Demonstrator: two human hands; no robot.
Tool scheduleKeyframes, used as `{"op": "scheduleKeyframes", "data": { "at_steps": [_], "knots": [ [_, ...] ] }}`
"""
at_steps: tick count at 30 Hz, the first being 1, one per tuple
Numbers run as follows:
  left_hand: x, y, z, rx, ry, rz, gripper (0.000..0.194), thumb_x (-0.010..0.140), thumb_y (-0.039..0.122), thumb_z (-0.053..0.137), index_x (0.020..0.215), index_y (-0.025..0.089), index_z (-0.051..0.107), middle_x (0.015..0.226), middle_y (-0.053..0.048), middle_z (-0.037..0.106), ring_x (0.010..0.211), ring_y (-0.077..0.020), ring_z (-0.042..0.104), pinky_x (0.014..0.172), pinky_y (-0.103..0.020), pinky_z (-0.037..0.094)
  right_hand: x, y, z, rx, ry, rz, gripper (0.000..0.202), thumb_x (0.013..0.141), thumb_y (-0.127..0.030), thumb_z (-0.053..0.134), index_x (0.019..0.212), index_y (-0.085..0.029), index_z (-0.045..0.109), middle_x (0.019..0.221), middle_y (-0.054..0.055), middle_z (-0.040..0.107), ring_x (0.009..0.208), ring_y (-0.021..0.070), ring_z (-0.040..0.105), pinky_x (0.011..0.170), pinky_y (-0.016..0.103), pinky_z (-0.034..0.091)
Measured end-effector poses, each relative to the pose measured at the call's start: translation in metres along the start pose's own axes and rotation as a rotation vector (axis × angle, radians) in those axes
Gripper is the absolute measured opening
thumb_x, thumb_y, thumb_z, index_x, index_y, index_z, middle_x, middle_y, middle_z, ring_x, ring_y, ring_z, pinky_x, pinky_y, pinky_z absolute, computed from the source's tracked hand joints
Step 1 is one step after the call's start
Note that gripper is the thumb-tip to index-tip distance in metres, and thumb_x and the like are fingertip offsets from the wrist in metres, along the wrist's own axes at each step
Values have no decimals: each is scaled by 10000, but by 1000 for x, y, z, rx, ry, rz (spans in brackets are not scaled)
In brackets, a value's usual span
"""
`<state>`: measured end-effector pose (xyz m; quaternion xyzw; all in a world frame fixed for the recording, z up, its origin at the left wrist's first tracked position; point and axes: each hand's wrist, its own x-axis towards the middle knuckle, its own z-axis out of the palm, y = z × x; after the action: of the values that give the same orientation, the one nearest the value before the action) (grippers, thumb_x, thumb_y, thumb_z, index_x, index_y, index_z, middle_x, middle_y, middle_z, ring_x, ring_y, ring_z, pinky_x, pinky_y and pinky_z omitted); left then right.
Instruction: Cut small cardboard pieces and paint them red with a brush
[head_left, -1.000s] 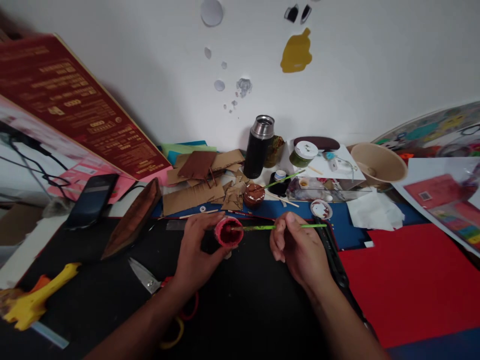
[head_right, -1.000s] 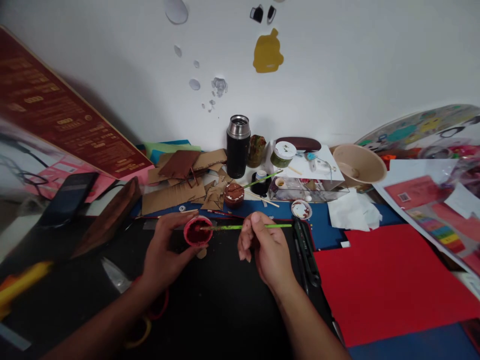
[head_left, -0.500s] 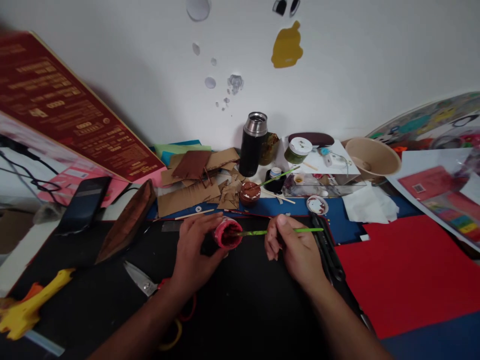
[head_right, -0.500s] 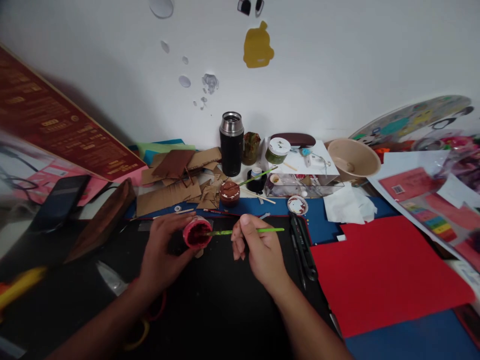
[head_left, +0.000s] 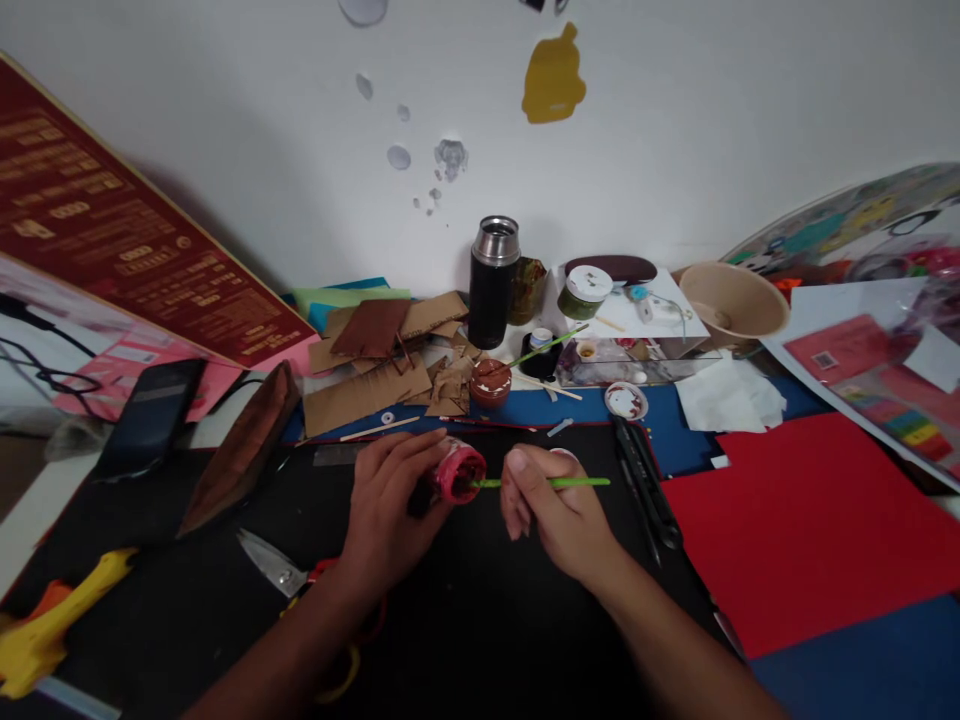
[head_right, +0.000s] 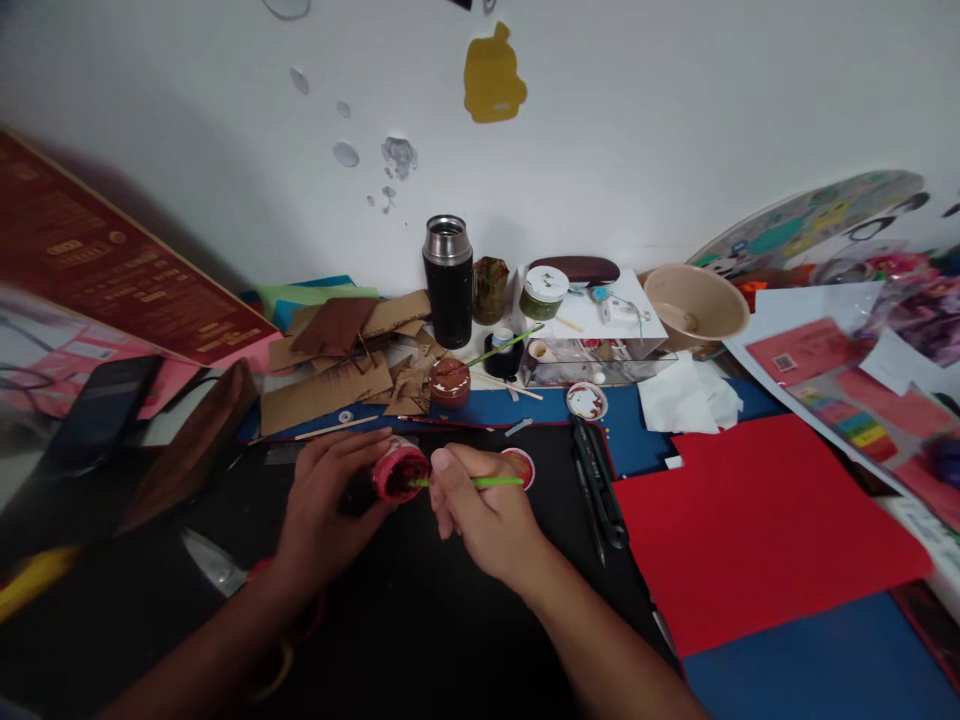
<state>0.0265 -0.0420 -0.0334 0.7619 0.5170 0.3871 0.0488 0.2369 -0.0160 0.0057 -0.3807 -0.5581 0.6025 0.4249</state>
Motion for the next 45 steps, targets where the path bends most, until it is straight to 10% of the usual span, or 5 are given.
{"op": "scheduleKeyframes", "data": {
  "at_steps": [12,20,32,39,45],
  "knots": [
    [3,-8,-3,-80,-18,-220,501,841,307,856,1281,285,616,1233,-63,715,1164,-313,625,1017,-495,517,11,-4,-17,413,187,68,488,989,-560,682,690,-186,593,433,-73,469,326,91,465,358,190,304],
    [18,11,-5,-201,-301,-311,507,824,284,824,1296,305,640,1315,-60,691,1249,-322,624,1082,-536,494,20,-16,-41,662,321,31,400,871,-539,803,742,-211,614,436,-79,477,322,83,442,339,175,292],
    [47,26,51,-137,-407,-239,573,735,253,911,1242,243,644,1279,-95,737,1237,-360,652,1077,-563,474,20,-15,-40,693,241,30,425,851,-569,826,808,-211,601,489,-70,563,333,85,481,312,152,294],
    [16,-2,-4,5,-215,-257,580,816,364,861,1332,260,619,1263,-95,711,1219,-343,629,1042,-529,518,16,-16,-37,669,181,20,430,855,-573,825,782,-212,603,517,-64,574,356,86,493,313,157,284],
    [-22,-13,-23,-3,-326,-229,397,808,322,862,1162,265,692,1126,-57,749,1105,-321,652,970,-498,534,9,-16,-24,518,165,-27,427,908,-600,761,780,-210,641,546,-47,587,397,98,518,352,181,325]
  ]
}}
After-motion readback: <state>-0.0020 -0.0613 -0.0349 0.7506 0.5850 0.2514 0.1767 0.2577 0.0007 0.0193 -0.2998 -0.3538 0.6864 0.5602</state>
